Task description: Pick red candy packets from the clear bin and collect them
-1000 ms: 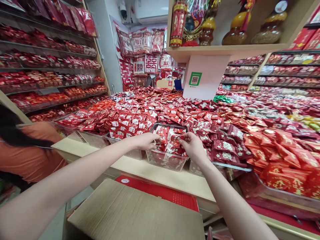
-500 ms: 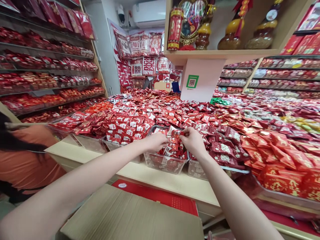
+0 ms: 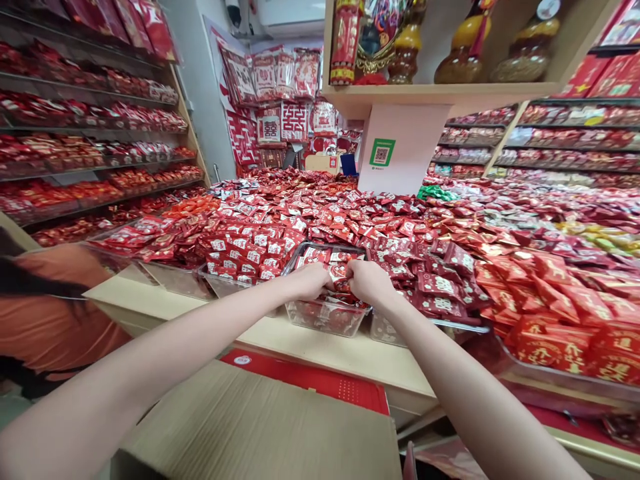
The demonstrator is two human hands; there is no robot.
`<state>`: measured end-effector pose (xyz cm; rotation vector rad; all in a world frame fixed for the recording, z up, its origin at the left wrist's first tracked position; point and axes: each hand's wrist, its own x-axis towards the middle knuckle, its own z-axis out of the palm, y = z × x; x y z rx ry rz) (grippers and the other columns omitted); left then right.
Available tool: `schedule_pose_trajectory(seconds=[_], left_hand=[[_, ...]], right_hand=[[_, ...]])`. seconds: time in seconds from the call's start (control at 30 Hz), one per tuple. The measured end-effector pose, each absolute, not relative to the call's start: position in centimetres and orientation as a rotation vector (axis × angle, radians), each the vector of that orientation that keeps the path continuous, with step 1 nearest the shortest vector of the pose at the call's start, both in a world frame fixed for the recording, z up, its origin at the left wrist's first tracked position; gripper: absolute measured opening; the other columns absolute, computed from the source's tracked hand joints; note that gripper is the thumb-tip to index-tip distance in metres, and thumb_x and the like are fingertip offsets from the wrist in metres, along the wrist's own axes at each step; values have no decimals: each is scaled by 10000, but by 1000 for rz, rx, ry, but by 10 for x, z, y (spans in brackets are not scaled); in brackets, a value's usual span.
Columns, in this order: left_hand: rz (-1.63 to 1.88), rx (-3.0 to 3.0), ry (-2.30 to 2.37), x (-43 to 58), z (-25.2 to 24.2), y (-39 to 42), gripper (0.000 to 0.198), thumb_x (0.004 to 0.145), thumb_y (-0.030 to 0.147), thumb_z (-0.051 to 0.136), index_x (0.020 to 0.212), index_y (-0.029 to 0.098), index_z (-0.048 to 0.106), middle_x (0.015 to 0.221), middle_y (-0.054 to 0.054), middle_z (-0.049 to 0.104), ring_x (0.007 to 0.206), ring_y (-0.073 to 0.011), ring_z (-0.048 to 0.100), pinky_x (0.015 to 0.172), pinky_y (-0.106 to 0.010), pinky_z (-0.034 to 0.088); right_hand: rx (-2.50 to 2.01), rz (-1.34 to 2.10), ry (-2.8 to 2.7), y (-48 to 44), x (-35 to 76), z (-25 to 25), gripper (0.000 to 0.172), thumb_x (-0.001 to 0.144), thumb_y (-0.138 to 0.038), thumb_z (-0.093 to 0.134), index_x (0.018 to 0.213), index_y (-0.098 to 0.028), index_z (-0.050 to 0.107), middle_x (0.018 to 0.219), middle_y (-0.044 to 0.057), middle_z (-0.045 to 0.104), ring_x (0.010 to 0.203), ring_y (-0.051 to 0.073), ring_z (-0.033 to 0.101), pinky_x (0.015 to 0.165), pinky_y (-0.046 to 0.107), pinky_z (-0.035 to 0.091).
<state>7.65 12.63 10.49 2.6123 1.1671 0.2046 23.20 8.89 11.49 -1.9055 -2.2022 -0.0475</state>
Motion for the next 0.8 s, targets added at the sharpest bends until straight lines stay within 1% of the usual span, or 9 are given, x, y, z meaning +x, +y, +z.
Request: schedule_pose_trajectory(seconds=[0.1, 0.23, 0.43, 0.5, 0.6, 0.67, 0.7, 0.8], left_hand=[[153, 2664, 1131, 74, 104, 129, 165, 604, 184, 592, 745, 226, 666, 691, -29, 631, 741, -170, 569, 691, -232, 387], [107, 2732, 1062, 71, 105, 131, 173, 616, 199, 593, 765, 251, 666, 691, -16, 638, 718, -156, 567, 676, -221, 381], [74, 2825, 973, 69, 108, 131, 124, 626, 245, 592, 726, 266, 663, 671, 4, 621, 664, -141, 546, 641, -218, 377], [117, 2858, 976, 68, 110, 129, 126, 670, 288, 552, 715, 240, 660, 727, -20, 613, 720, -158, 537, 672, -238, 377], [234, 2898, 1020, 64, 113, 126, 234, 754, 318, 443, 787, 210, 647, 916, -70, 575, 892, -203, 484, 775, -294, 349], [258, 2906, 1034, 62, 114, 125, 240, 766, 327, 427, 825, 231, 638, 988, -58, 554, 951, -210, 446, 815, -311, 327], [247, 2903, 1037, 61, 113, 125, 222, 758, 334, 442, 816, 248, 638, 978, -40, 561, 950, -203, 444, 819, -305, 326], [199, 2872, 1060, 61, 111, 128, 162, 728, 336, 492, 748, 271, 639, 860, 2, 600, 891, -171, 477, 799, -267, 344]], right_hand=[[-1978, -60, -2217, 92, 227, 119, 159, 639, -158, 477, 733, -197, 599, 748, 49, 648, 711, 180, 572, 559, 229, 369], [-1995, 74, -2294, 99, 223, 119, 140, 632, -178, 515, 740, -198, 601, 787, 53, 648, 732, 183, 583, 568, 227, 397], [-2124, -111, -2430, 100, 217, 110, 246, 721, -117, 419, 870, -151, 612, 879, 147, 634, 805, 242, 594, 608, 296, 437], [-2096, -101, -2493, 98, 218, 109, 258, 726, -106, 410, 883, -146, 611, 885, 147, 635, 819, 238, 594, 622, 293, 441], [-2035, -77, -2558, 96, 220, 110, 251, 734, -118, 420, 889, -163, 612, 874, 127, 643, 807, 216, 597, 632, 270, 438], [-2006, -101, -2575, 95, 220, 110, 240, 746, -130, 418, 873, -168, 619, 855, 124, 648, 790, 213, 600, 627, 267, 437], [-2001, -120, -2577, 95, 220, 110, 241, 749, -128, 414, 862, -167, 622, 847, 127, 649, 784, 216, 601, 623, 271, 437], [-2012, -145, -2581, 97, 219, 108, 249, 744, -105, 406, 837, -158, 631, 834, 132, 648, 776, 220, 605, 611, 272, 438]])
